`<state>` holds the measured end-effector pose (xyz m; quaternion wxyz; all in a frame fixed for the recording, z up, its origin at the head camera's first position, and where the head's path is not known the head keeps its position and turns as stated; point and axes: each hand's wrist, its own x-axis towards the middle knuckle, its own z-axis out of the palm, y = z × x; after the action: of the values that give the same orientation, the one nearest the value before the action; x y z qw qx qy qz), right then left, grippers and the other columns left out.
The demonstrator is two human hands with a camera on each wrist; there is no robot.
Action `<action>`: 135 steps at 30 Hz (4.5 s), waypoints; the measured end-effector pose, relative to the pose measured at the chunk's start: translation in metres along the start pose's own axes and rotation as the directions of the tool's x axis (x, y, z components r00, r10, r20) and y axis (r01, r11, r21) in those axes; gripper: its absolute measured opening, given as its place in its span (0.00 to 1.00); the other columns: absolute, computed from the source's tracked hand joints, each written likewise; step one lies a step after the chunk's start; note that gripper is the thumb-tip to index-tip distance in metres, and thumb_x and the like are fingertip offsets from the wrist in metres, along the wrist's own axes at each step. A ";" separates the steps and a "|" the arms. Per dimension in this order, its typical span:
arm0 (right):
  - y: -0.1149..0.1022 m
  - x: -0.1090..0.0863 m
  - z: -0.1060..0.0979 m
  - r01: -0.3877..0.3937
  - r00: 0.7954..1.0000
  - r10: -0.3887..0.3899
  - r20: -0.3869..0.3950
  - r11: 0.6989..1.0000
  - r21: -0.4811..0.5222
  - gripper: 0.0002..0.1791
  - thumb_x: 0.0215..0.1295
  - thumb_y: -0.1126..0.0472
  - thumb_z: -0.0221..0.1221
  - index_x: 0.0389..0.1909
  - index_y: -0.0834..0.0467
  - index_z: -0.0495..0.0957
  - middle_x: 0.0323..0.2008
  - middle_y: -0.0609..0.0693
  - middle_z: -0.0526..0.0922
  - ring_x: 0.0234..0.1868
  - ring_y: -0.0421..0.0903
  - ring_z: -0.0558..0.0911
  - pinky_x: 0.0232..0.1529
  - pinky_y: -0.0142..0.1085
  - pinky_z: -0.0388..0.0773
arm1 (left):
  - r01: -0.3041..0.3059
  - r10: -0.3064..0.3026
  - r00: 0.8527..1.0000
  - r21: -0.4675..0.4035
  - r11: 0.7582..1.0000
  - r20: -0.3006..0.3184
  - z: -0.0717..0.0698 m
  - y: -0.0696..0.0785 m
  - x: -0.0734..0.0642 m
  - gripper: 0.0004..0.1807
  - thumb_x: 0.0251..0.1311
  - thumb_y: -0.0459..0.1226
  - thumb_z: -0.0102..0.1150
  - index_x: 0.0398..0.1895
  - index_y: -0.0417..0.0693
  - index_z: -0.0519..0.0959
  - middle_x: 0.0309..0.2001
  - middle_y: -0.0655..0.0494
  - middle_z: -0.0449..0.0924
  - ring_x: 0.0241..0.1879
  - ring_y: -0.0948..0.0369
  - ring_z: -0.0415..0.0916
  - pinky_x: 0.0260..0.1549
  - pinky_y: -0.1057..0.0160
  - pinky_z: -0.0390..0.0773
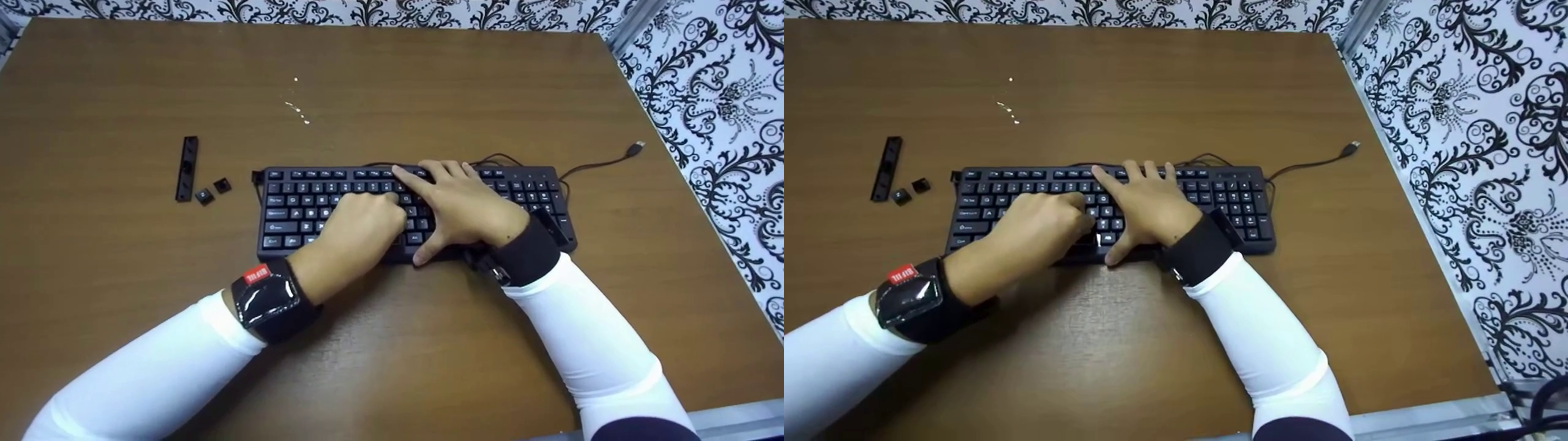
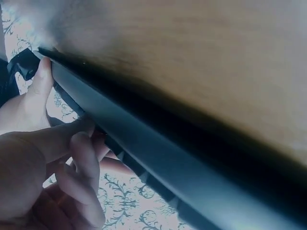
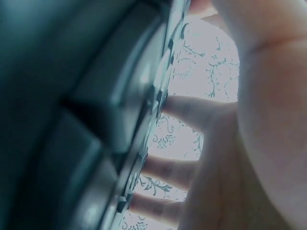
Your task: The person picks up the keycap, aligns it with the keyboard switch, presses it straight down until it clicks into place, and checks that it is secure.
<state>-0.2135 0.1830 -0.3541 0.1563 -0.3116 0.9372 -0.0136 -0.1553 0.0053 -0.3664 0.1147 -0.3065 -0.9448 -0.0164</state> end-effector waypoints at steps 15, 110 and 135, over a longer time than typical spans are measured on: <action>0.000 0.001 -0.002 0.008 1.000 -0.008 -0.001 1.000 -0.006 0.77 0.29 0.25 0.74 0.81 0.41 0.41 0.77 0.61 0.53 0.76 0.64 0.54 0.75 0.64 0.47 | 0.030 -0.040 0.994 -0.097 0.995 -0.102 -0.014 -0.031 -0.009 0.06 0.59 0.32 0.60 0.30 0.48 0.87 0.30 0.52 0.85 0.21 0.51 0.80 0.17 0.52 0.80; -0.001 0.001 -0.003 0.004 1.000 -0.004 0.017 1.000 -0.006 0.78 0.27 0.23 0.73 0.80 0.39 0.39 0.76 0.61 0.52 0.75 0.64 0.54 0.75 0.65 0.47 | 0.382 -0.368 0.924 -0.265 0.885 0.104 -0.019 -0.136 -0.074 0.15 0.58 0.45 0.70 0.43 0.47 0.82 0.42 0.47 0.84 0.31 0.48 0.81 0.26 0.47 0.79; -0.001 0.004 -0.007 0.004 1.000 -0.003 0.029 1.000 -0.025 0.79 0.27 0.23 0.72 0.80 0.39 0.39 0.76 0.61 0.52 0.75 0.64 0.54 0.75 0.65 0.46 | 0.227 -0.200 0.971 -0.242 0.943 0.129 -0.025 -0.143 -0.067 0.11 0.60 0.38 0.65 0.44 0.48 0.86 0.45 0.50 0.84 0.37 0.51 0.82 0.33 0.46 0.81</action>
<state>-0.2181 0.1790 -0.3482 0.1660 -0.3155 0.9343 0.0026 -0.1813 -0.1515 -0.3518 0.0230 -0.2149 -0.9671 -0.1344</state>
